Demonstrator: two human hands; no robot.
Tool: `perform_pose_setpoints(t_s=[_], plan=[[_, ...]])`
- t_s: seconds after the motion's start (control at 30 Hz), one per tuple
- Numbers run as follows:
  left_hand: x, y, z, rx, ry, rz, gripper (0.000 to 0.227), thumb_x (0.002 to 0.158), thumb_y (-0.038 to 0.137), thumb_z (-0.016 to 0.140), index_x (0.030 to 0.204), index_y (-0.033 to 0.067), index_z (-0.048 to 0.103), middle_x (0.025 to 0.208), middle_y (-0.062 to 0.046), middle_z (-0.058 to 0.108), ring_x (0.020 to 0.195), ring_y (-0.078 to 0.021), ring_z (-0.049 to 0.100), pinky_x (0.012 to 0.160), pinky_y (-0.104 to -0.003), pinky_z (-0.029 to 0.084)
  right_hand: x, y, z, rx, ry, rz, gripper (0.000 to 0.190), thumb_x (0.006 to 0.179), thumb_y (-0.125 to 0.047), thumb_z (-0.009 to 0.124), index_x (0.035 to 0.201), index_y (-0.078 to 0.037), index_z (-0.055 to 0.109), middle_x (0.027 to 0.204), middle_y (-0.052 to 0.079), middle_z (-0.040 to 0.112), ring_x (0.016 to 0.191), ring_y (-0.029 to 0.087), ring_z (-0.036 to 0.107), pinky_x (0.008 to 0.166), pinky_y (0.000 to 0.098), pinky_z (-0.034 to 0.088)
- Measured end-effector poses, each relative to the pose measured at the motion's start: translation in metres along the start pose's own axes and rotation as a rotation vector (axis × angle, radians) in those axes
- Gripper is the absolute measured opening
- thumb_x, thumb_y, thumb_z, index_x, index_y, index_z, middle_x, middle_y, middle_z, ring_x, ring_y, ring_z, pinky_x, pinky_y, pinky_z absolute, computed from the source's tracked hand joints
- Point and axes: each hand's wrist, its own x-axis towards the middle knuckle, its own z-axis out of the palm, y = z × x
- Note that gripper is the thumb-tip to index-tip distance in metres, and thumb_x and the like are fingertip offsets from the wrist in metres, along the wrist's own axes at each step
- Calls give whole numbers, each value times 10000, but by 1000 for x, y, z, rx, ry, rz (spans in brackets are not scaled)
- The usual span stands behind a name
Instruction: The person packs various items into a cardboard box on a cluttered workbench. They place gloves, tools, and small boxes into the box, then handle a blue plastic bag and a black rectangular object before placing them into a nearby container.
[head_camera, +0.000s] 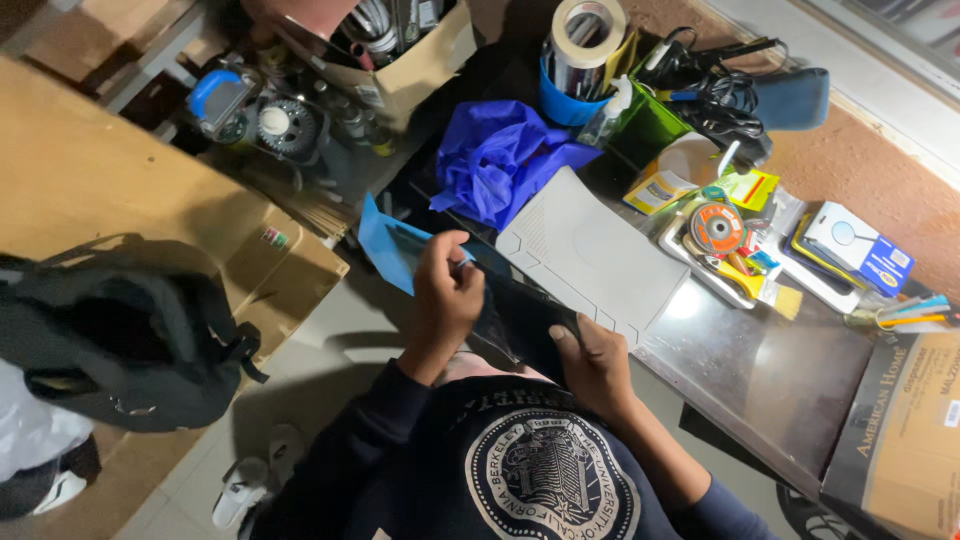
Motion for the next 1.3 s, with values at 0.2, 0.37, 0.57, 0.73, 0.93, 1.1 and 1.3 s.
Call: perform_pose_setpoints(t_s=[0.2, 0.37, 0.57, 0.73, 0.93, 1.1, 1.3], plan=[[-1, 37, 6, -39, 31, 178, 377, 770, -6, 581, 1134, 71, 636, 833, -73, 589, 729, -318, 637, 620, -376, 555, 12, 5, 13, 77, -9, 147, 175, 989, -166, 656, 931, -7, 704, 680, 203, 683, 638, 134, 508, 573, 444, 503], [-6, 69, 13, -146, -8, 265, 374, 778, -13, 594, 1146, 43, 627, 849, -106, 592, 772, -344, 655, 634, -397, 574, 25, 10, 30, 186, -17, 145, 152, 999, -111, 651, 966, -10, 759, 742, 128, 726, 755, 82, 554, 622, 307, 524], [-2, 101, 14, -162, -54, 287, 428, 747, -29, 586, 1164, 56, 632, 853, -66, 549, 795, -297, 646, 689, -378, 574, 31, 18, 34, 401, -1, 238, 172, 1019, -146, 623, 976, -20, 732, 775, 137, 719, 761, 131, 598, 653, 322, 538], [6, 117, 20, -235, -113, 249, 412, 772, -13, 556, 1178, 41, 605, 852, -101, 520, 810, -362, 628, 705, -444, 551, 35, 23, 35, 592, 29, 330, 192, 1038, -178, 598, 985, -30, 708, 804, 145, 713, 767, 175, 637, 681, 336, 550], [9, 141, 12, -298, -201, 361, 457, 837, 16, 568, 1294, 28, 572, 945, -58, 506, 858, -275, 608, 768, -386, 556, 45, 28, 32, 840, 84, 448, 219, 1063, -220, 564, 999, -43, 676, 844, 155, 706, 774, 234, 689, 719, 353, 567], [35, 149, -65, -92, -37, 559, 394, 865, 114, 701, 1238, 16, 622, 1086, -175, 627, 1034, -351, 631, 966, -442, 534, 65, -4, 20, 1021, 152, 535, 241, 1084, -252, 539, 1010, -53, 652, 874, 163, 700, 779, 278, 728, 747, 366, 579], [75, 15, -180, 432, 317, 493, 560, 874, 151, 846, 1271, -126, 564, 1157, -312, 537, 1149, -508, 547, 996, -560, 440, 86, -48, -22, 1028, 265, 615, 249, 1038, -275, 569, 1116, -61, 671, 927, 182, 732, 807, 307, 763, 755, 426, 627]])
